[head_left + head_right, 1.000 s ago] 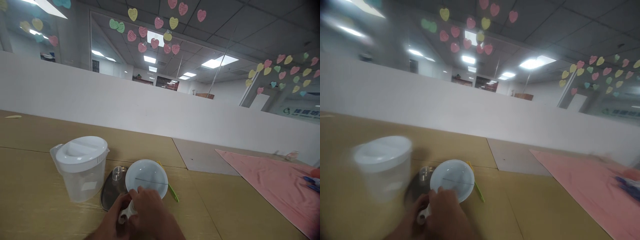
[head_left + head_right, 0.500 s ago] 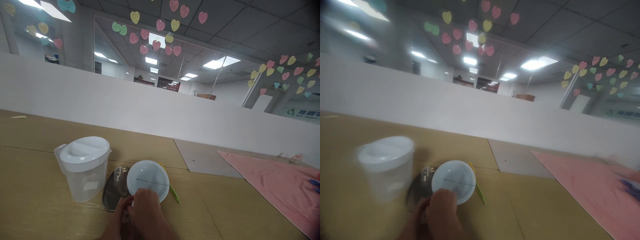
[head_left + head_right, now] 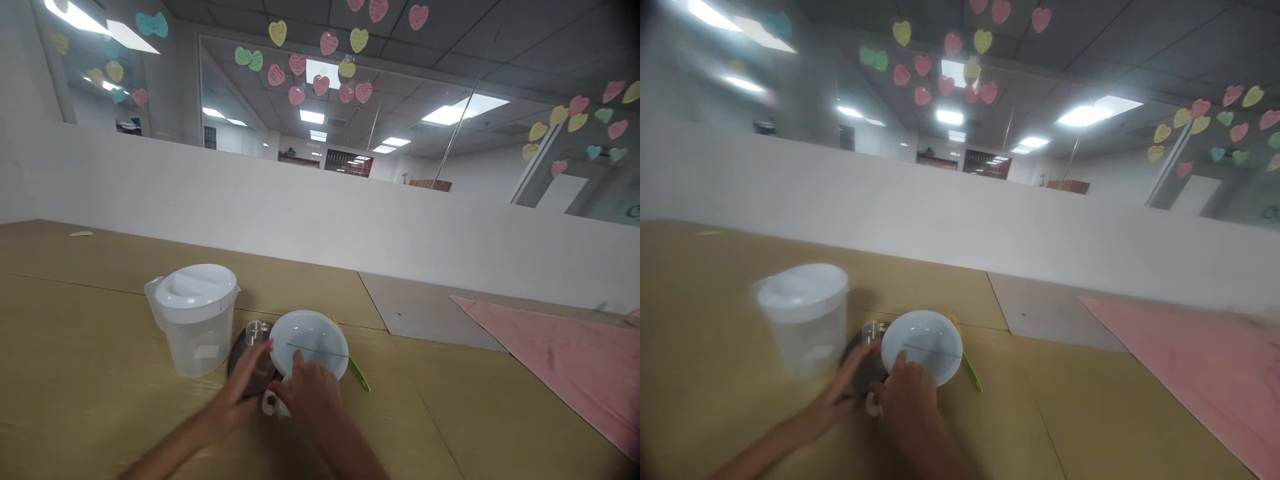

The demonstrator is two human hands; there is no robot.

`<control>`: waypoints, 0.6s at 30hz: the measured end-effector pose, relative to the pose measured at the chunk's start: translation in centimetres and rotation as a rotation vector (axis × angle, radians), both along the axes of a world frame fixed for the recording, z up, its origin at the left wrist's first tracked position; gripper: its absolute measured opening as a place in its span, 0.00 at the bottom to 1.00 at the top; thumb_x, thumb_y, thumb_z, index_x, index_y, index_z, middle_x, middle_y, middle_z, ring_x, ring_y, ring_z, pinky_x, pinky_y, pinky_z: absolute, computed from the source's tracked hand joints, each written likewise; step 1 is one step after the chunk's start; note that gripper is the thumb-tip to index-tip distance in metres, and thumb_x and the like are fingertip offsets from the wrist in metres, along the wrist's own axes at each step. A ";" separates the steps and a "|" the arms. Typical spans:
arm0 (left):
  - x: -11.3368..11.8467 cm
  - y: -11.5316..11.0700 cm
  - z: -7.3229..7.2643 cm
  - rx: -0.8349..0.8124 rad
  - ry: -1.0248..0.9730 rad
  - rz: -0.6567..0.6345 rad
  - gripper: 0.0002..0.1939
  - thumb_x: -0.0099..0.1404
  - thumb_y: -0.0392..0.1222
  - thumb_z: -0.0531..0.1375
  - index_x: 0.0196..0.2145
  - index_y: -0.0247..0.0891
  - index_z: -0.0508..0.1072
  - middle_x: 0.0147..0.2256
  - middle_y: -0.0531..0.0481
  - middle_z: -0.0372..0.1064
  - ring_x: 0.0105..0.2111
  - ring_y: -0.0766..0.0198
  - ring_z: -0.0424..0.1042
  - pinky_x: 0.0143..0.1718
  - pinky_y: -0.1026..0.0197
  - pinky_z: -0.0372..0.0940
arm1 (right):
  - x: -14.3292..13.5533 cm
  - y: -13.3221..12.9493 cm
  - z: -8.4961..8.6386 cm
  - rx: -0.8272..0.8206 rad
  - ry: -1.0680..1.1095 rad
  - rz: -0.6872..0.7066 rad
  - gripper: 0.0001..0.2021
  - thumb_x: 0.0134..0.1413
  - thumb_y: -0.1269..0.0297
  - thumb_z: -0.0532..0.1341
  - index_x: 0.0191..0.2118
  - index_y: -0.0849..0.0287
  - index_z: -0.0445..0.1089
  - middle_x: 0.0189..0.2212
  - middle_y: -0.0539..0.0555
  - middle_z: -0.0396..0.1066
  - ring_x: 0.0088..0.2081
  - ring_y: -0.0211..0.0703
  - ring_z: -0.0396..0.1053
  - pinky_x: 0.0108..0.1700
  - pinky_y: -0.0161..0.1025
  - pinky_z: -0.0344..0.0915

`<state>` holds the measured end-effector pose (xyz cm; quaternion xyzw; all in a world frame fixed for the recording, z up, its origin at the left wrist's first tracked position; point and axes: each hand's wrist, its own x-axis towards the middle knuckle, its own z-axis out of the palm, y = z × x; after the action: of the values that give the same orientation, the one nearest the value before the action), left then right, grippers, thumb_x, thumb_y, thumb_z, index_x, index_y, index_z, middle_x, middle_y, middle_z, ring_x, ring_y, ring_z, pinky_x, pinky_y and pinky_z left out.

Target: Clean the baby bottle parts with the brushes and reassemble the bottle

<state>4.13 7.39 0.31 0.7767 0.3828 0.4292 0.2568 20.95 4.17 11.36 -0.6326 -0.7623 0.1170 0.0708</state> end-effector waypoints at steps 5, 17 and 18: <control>-0.3 6.6 2.1 0.171 0.608 0.358 0.24 0.57 0.27 0.49 0.53 0.31 0.62 0.54 0.35 0.59 0.56 0.51 0.57 0.56 0.49 0.53 | 2.4 -1.5 1.9 0.121 0.101 -0.010 0.21 0.60 0.54 0.49 0.52 0.62 0.61 0.31 0.59 0.73 0.35 0.49 0.72 0.32 0.39 0.63; 1.4 1.7 7.6 0.130 0.310 0.267 0.25 0.60 0.45 0.55 0.54 0.34 0.58 0.49 0.42 0.64 0.45 0.57 0.67 0.46 0.57 0.63 | 9.0 -11.3 12.4 0.669 0.543 -0.062 0.19 0.58 0.48 0.51 0.39 0.58 0.69 0.14 0.44 0.58 0.15 0.31 0.55 0.17 0.29 0.51; 1.8 0.5 8.2 0.091 0.227 0.156 0.26 0.60 0.48 0.56 0.54 0.37 0.58 0.50 0.44 0.64 0.45 0.58 0.67 0.46 0.57 0.63 | 9.0 -11.9 12.6 0.712 0.560 -0.073 0.18 0.58 0.49 0.52 0.38 0.58 0.69 0.14 0.44 0.58 0.15 0.31 0.55 0.16 0.29 0.51</control>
<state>5.95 7.94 8.51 0.7989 0.4489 0.3741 0.1423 29.95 -7.71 23.93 -0.5392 -0.6837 0.0118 0.4915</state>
